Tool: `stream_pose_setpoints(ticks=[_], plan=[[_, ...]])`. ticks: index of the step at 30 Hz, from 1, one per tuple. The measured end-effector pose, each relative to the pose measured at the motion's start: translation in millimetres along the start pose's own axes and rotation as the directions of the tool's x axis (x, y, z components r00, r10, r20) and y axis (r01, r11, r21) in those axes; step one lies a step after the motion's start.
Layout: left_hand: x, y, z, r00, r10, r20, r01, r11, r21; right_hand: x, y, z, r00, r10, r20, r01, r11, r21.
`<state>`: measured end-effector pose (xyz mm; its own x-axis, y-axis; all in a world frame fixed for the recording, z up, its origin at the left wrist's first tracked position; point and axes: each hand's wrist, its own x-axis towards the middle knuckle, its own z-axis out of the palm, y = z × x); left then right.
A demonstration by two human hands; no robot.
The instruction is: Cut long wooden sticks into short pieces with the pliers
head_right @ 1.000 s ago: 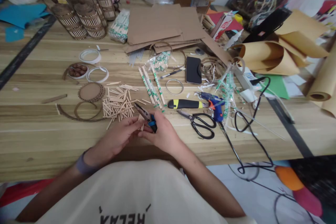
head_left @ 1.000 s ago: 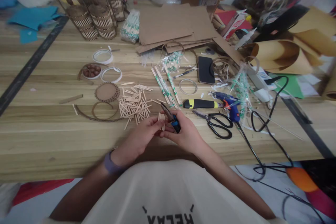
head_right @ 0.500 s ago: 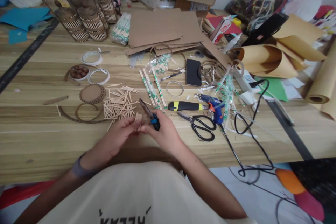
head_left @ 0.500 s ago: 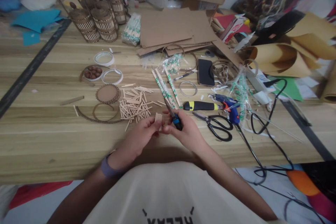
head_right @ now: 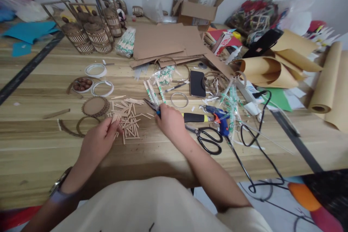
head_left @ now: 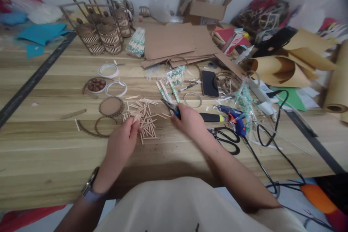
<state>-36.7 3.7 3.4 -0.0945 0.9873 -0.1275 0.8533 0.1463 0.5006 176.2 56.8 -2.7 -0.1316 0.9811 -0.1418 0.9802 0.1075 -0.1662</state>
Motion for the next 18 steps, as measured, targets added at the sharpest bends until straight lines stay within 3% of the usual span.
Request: stream_pose_setpoints(ticks=[5, 9, 12, 18], plan=[[5.2, 1.2, 5.7, 0.998, 0.056, -0.015, -0.051, 0.965, 0.258, 15.8, -17.1, 5.4, 0.999, -0.036, 0.000, 0.036, 0.996, -0.078], [6.4, 2.3, 8.8, 0.997, 0.081, 0.008, -0.079, 0.935, 0.346, 24.6, -21.1, 9.3, 1.000, -0.005, -0.018, 0.004, 0.996, -0.085], [6.2, -0.3, 12.8, 0.993, 0.122, -0.010, -0.112, 0.942, 0.315, 28.2, -22.4, 10.4, 1.000, 0.018, -0.016, -0.019, 0.997, -0.075], [3.4, -6.3, 17.7, 0.945, 0.274, -0.178, -0.256, 0.960, 0.115, 29.3, -20.7, 9.3, 0.999, 0.034, -0.020, -0.034, 0.999, 0.002]])
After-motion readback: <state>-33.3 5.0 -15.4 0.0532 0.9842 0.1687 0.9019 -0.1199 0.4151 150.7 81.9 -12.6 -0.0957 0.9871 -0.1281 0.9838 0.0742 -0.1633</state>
